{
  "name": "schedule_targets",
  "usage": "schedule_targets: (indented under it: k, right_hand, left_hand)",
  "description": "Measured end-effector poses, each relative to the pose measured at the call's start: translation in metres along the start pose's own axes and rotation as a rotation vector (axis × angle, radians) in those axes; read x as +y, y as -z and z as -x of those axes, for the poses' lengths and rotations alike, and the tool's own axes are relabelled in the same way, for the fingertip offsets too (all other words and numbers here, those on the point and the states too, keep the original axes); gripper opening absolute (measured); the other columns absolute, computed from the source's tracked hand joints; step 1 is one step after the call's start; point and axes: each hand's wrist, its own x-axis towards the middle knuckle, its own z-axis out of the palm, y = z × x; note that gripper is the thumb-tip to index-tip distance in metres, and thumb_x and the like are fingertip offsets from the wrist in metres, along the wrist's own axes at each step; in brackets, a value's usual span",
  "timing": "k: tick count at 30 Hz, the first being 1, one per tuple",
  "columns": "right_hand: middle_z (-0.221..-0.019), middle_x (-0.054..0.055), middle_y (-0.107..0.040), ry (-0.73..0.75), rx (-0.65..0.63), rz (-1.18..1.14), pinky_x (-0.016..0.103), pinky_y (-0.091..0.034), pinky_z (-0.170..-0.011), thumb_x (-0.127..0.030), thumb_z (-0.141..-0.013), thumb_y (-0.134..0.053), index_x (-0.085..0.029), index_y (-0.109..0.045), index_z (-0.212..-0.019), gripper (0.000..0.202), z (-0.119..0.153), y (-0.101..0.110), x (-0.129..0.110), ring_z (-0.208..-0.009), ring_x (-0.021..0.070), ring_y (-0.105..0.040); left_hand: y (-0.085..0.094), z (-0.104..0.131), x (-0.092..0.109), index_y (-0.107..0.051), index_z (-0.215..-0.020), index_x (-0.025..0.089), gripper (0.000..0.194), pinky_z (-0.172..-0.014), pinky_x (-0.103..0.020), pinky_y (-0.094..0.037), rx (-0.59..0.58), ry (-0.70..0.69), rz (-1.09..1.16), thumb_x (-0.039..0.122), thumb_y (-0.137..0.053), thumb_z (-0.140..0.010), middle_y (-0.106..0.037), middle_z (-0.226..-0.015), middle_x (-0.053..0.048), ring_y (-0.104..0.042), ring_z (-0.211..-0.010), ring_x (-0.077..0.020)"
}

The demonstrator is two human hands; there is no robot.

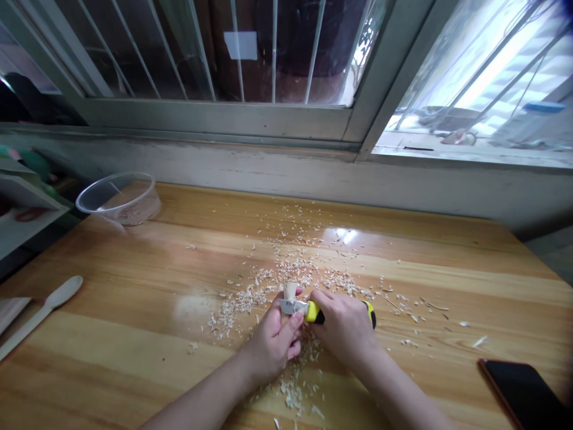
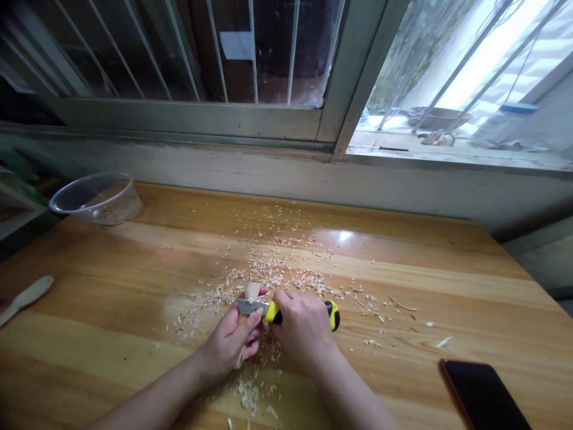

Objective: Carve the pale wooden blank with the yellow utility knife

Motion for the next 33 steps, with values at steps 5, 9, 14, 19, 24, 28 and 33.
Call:
schedule_targets:
  k: [5,9,14,19,24,28,33]
  right_hand:
    - [-0.06,-0.001,-0.063,0.023,-0.029,-0.007,0.024,-0.023,-0.053,-0.017,-0.062,-0.055,-0.02,-0.056,-0.065,0.005,0.0002,0.0021,0.0005,-0.052,0.0127,-0.053]
    - [-0.059,-0.001,-0.064,0.029,-0.076,-0.014,0.024,-0.023,-0.054,-0.019,-0.061,-0.056,-0.021,-0.057,-0.064,0.003,-0.0002,0.0029,-0.0002,-0.051,0.013,-0.053]
    - [-0.059,0.0,-0.063,-0.005,-0.059,0.003,0.024,-0.022,-0.053,-0.019,-0.061,-0.055,-0.021,-0.057,-0.064,0.004,-0.0004,0.0018,-0.0002,-0.051,0.013,-0.052]
    - [-0.058,-0.001,-0.061,0.003,0.025,0.038,0.025,-0.022,-0.054,-0.016,-0.06,-0.05,-0.021,-0.055,-0.064,0.008,-0.0001,0.0006,-0.0002,-0.053,0.0131,-0.052]
    - [-0.059,-0.002,-0.06,0.024,0.064,0.037,0.024,-0.022,-0.054,-0.014,-0.06,-0.047,-0.021,-0.053,-0.064,0.009,0.0001,0.0,-0.0003,-0.053,0.0122,-0.05]
    - [-0.059,-0.002,-0.061,0.03,0.072,0.031,0.024,-0.022,-0.055,-0.014,-0.059,-0.048,-0.021,-0.053,-0.063,0.01,0.0005,-0.0006,0.0008,-0.053,0.0123,-0.051]
    - [-0.06,-0.002,-0.062,0.039,0.083,0.037,0.025,-0.023,-0.056,-0.014,-0.06,-0.049,-0.021,-0.055,-0.064,0.01,-0.0003,-0.0024,0.0017,-0.055,0.0131,-0.052]
  left_hand:
    - [-0.0013,0.0028,0.006,-0.035,-0.126,0.026,0.065,-0.043,-0.017,-0.03,0.001,-0.009,-0.008,0.053,-0.065,-0.074,-0.04,-0.073,0.006,-0.033,-0.05,-0.0049]
    - [0.0001,0.0038,0.0082,-0.031,-0.13,0.03,0.068,-0.045,-0.019,-0.033,-0.022,-0.034,0.004,0.048,-0.067,-0.075,-0.042,-0.085,0.004,-0.039,-0.049,-0.0029]
    - [0.002,0.0017,0.001,-0.033,-0.127,0.026,0.065,-0.044,-0.017,-0.031,0.003,-0.031,-0.021,0.053,-0.063,-0.076,-0.04,-0.072,0.006,-0.033,-0.051,-0.0059]
    - [0.0001,0.0007,0.0003,-0.039,-0.116,0.024,0.054,-0.04,-0.017,-0.023,0.074,0.003,-0.044,0.053,-0.062,-0.076,-0.036,-0.062,0.009,-0.026,-0.046,-0.0059]
    - [-0.0008,0.0008,0.0036,-0.038,-0.115,0.024,0.054,-0.039,-0.016,-0.024,0.083,0.01,-0.055,0.053,-0.061,-0.076,-0.036,-0.061,0.01,-0.025,-0.044,-0.0052]
    - [-0.0021,0.0021,0.0052,-0.037,-0.115,0.024,0.054,-0.039,-0.017,-0.02,0.102,0.049,-0.057,0.052,-0.062,-0.076,-0.035,-0.059,0.011,-0.024,-0.043,-0.005]
    - [-0.0045,0.0037,0.0069,-0.038,-0.113,0.025,0.052,-0.037,-0.016,-0.018,0.105,0.06,-0.069,0.051,-0.062,-0.076,-0.031,-0.055,0.012,-0.02,-0.04,-0.0051]
